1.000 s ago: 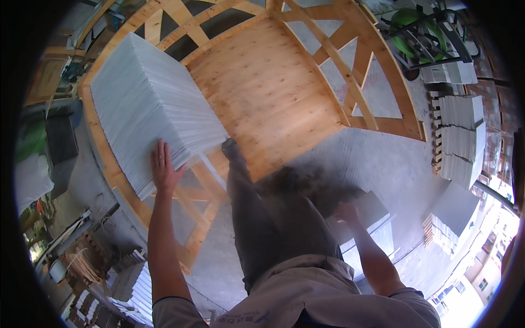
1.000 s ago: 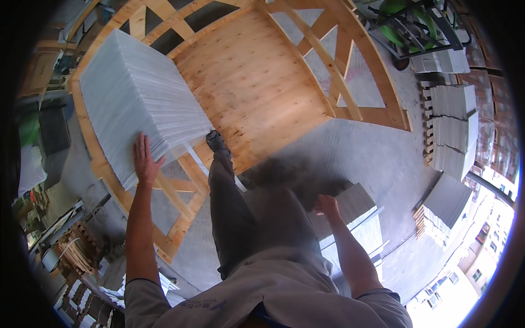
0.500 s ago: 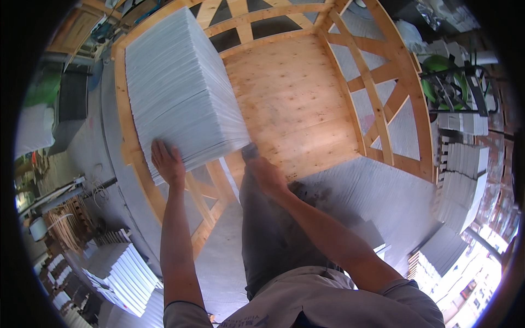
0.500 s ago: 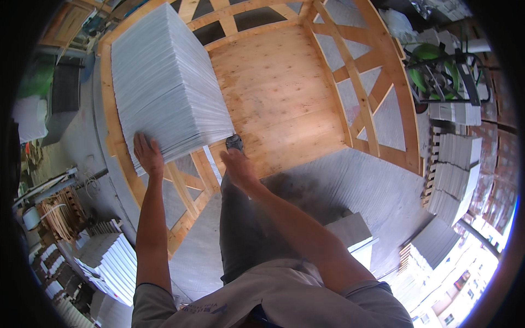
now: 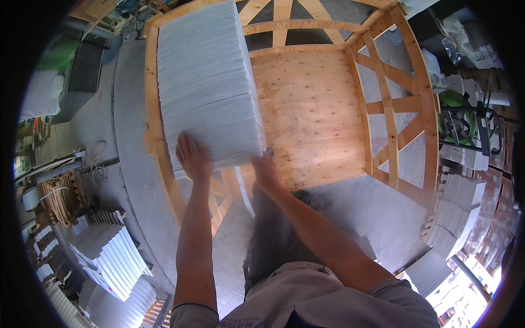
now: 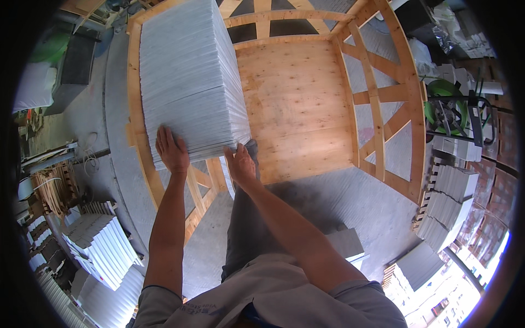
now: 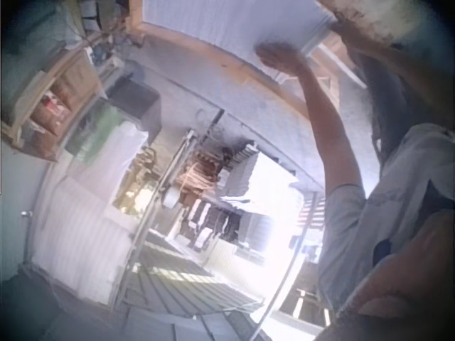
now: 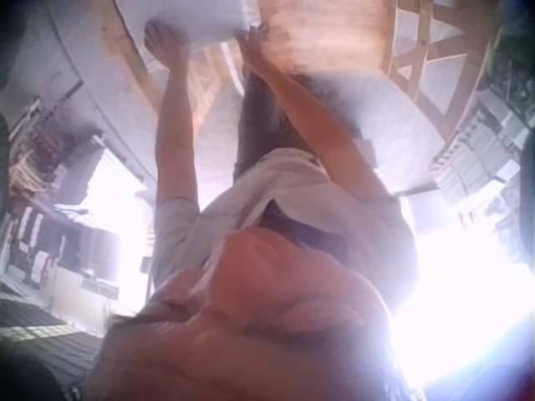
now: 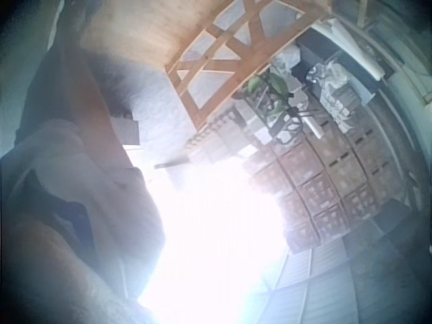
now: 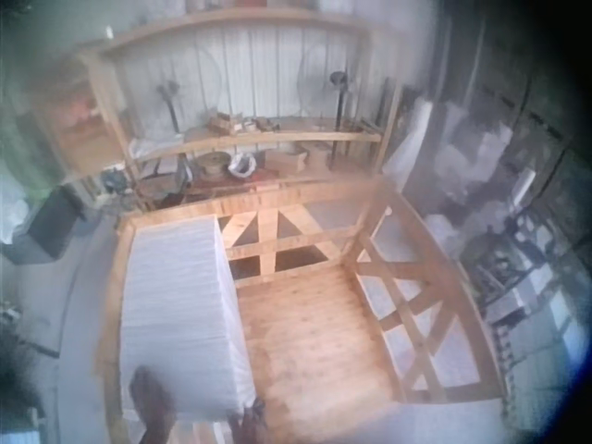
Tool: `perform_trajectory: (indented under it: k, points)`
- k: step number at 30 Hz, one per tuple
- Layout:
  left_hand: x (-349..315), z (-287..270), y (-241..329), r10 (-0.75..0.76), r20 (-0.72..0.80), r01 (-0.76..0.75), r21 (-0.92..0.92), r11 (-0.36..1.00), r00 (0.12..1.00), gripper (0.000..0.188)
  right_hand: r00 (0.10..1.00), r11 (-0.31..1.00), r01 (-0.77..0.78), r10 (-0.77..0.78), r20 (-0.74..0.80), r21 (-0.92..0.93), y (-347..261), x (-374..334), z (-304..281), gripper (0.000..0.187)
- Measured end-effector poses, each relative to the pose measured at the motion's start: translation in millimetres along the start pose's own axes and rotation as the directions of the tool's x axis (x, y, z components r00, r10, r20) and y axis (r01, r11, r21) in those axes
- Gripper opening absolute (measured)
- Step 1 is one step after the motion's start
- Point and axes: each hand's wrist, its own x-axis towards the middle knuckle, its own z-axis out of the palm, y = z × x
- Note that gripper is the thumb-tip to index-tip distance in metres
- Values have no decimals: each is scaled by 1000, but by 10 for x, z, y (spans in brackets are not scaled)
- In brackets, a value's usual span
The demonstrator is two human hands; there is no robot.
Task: The person repeatedly picks up white rectangular panels from a stack and places them onto a wooden pallet. The person walks back and forth between the source stack and the pallet, handling one panel at a time and stacking them neatly.
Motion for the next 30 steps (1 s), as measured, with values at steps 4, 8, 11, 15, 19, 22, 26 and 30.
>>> perform_trajectory:
  k: [4, 8, 11, 15, 19, 22, 26, 30]
  points:
    - [-23, 14, -11, 16, -31, -18, -52, 998, 999, 44, 1000, 999, -17, 17, 4, 27, -86, -34, -176, 63]
    - [-64, 28, -33, -3, -40, 2, -19, 1000, 999, 41, 988, 978, -143, 134, 71, 153, -349, -122, -441, 61]
    - [-64, 37, -5, -11, -88, 8, -27, 1000, 996, 39, 989, 974, -121, 101, 111, 191, -265, -161, -656, 62]
    - [-71, 23, 36, -7, -136, -1, -57, 998, 991, 39, 990, 979, -65, 39, 135, 193, 431, -463, -688, 50]
    - [-108, 99, -33, 20, -122, -22, -17, 1000, 992, 39, 967, 937, 177, -108, 231, -301, 1659, -1315, -754, 22]
    - [-176, 277, -213, 67, -146, -72, -24, 997, 987, 39, 909, 835, 15, 217, 355, -550, 2437, -2092, -936, 18]
    - [-204, 641, -491, 299, -246, -289, 76, 954, 922, 41, 879, 692, -140, 416, 233, -708, 3188, -3222, -1186, 16]
    - [-205, 685, -550, 386, -45, -308, 521, 796, 921, 44, 596, 614, -789, 758, 266, 16, 3767, -3854, -1089, 16]
